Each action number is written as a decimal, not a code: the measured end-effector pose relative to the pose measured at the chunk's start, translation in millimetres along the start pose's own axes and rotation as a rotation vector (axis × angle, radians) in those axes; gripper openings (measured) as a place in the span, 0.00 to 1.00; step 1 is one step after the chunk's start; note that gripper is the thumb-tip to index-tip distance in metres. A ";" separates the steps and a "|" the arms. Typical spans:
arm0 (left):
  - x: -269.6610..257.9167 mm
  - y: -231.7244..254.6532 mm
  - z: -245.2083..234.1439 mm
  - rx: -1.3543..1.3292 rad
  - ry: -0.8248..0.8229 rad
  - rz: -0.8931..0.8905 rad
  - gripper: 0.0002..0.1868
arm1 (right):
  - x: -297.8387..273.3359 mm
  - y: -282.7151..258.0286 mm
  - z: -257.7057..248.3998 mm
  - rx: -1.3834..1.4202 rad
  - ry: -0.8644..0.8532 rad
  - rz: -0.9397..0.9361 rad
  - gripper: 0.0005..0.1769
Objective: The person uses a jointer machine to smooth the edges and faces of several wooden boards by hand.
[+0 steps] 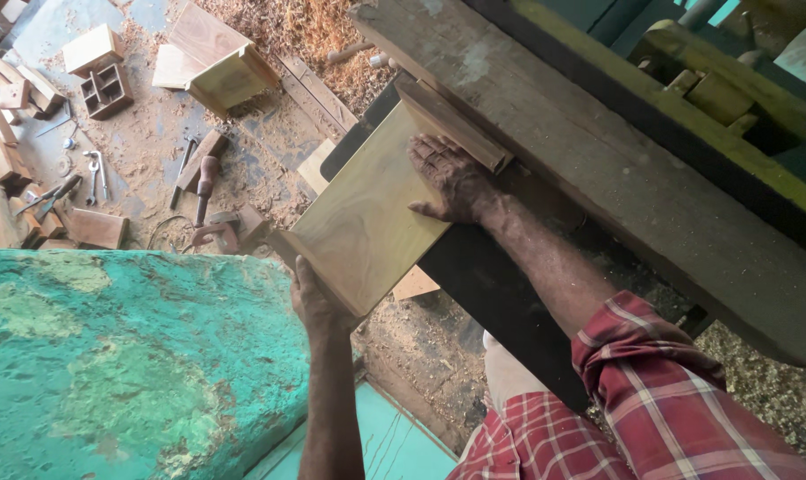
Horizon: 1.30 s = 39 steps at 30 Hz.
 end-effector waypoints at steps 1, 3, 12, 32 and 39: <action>-1.0 1.2 0.5 0.020 0.036 -0.030 0.34 | 1.0 0.8 -0.2 0.001 -0.002 -0.007 0.53; -2.8 4.0 2.8 0.039 0.072 -0.058 0.34 | 2.6 0.7 -0.9 0.001 -0.002 -0.016 0.53; -0.9 6.4 6.3 0.000 0.030 -0.035 0.34 | 5.1 1.6 3.9 -0.004 -0.014 -0.007 0.53; 34.1 5.4 -8.4 0.010 0.006 -0.032 0.31 | 31.6 -0.9 -4.0 -0.061 0.045 -0.042 0.52; 47.0 14.4 -4.6 0.021 0.008 0.004 0.30 | 41.4 2.2 1.1 -0.072 0.058 -0.079 0.51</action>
Point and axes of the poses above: each hand's wrist, its own x-axis towards the middle knuckle, its own z-axis out of the palm, y = z × x, the point moved 2 cm from there along x, towards the middle knuckle, and after that the axes turned 3 degrees about -x, right-handed, at the moved point
